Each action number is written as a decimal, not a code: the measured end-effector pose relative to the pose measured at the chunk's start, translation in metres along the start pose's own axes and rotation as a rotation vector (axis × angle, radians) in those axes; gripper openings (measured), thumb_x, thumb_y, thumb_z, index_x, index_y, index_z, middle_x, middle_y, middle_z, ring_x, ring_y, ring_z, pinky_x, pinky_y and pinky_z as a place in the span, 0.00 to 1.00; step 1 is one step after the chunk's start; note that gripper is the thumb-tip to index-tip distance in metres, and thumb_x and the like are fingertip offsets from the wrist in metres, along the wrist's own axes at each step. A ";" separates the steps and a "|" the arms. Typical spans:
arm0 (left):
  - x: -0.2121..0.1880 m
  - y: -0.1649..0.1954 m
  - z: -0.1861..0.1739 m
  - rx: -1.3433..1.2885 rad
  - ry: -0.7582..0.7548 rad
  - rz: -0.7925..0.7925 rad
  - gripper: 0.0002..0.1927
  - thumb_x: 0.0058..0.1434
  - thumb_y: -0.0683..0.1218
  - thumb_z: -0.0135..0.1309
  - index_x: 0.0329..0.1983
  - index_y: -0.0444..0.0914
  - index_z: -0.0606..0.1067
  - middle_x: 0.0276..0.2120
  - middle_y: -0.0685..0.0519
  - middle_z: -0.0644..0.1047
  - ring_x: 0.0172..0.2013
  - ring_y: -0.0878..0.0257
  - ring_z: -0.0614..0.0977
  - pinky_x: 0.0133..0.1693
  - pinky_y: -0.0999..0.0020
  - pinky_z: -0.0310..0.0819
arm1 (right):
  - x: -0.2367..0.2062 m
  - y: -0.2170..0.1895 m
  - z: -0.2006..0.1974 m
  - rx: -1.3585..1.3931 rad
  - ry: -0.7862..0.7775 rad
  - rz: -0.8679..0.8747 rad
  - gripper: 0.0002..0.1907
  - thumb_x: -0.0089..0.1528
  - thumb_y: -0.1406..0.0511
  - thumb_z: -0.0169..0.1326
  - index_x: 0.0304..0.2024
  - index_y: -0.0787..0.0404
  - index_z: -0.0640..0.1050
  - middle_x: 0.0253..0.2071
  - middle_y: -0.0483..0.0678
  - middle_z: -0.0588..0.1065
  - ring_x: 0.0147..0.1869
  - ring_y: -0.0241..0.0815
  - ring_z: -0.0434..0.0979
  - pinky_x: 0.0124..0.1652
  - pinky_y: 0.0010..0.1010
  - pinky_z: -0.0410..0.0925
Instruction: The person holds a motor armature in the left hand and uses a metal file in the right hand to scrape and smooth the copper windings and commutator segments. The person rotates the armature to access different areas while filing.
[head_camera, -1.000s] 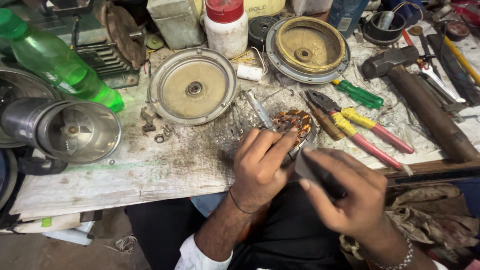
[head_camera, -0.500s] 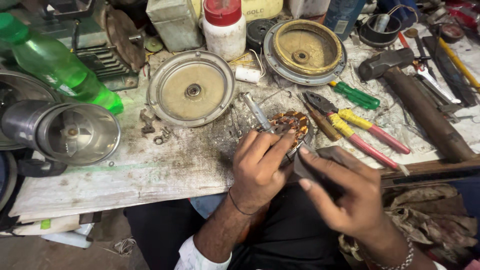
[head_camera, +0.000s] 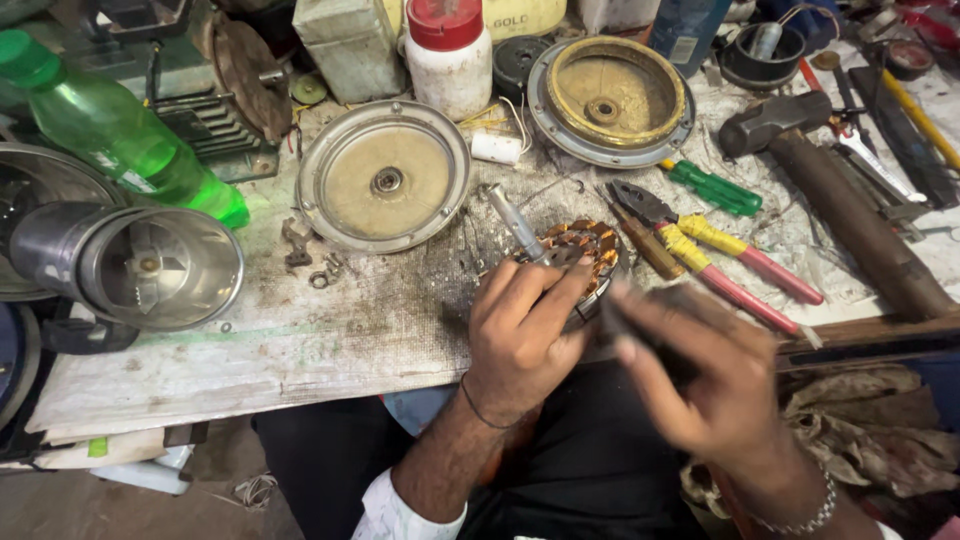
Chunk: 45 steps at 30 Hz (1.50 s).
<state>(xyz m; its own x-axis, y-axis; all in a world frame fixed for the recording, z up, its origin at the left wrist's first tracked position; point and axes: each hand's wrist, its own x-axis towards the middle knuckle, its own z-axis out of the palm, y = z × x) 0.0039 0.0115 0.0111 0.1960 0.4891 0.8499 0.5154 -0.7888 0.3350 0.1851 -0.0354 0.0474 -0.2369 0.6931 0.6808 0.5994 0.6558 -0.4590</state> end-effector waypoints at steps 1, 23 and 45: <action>0.000 0.000 0.000 -0.001 -0.004 0.013 0.25 0.50 0.38 0.63 0.54 0.30 0.78 0.39 0.50 0.75 0.39 0.55 0.76 0.42 0.61 0.73 | 0.000 -0.001 0.000 0.011 0.004 0.006 0.22 0.57 0.74 0.60 0.55 0.70 0.78 0.44 0.60 0.80 0.43 0.46 0.83 0.44 0.30 0.75; 0.000 0.002 0.001 -0.020 0.040 -0.025 0.24 0.51 0.40 0.69 0.52 0.31 0.79 0.38 0.51 0.75 0.37 0.56 0.75 0.40 0.62 0.72 | 0.001 -0.004 0.001 -0.003 -0.001 0.040 0.22 0.57 0.73 0.61 0.55 0.69 0.78 0.39 0.57 0.78 0.37 0.45 0.81 0.37 0.29 0.72; 0.000 0.003 0.002 -0.036 0.053 -0.051 0.22 0.55 0.40 0.67 0.53 0.32 0.79 0.38 0.51 0.75 0.38 0.56 0.76 0.41 0.63 0.73 | 0.001 -0.004 0.007 -0.009 -0.029 -0.016 0.23 0.54 0.72 0.63 0.52 0.68 0.79 0.36 0.56 0.77 0.35 0.45 0.79 0.37 0.29 0.71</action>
<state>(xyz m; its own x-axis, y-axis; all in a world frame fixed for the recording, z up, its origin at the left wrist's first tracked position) 0.0069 0.0094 0.0111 0.1250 0.5094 0.8514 0.4929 -0.7766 0.3922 0.1769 -0.0355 0.0455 -0.2685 0.6908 0.6714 0.6023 0.6643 -0.4426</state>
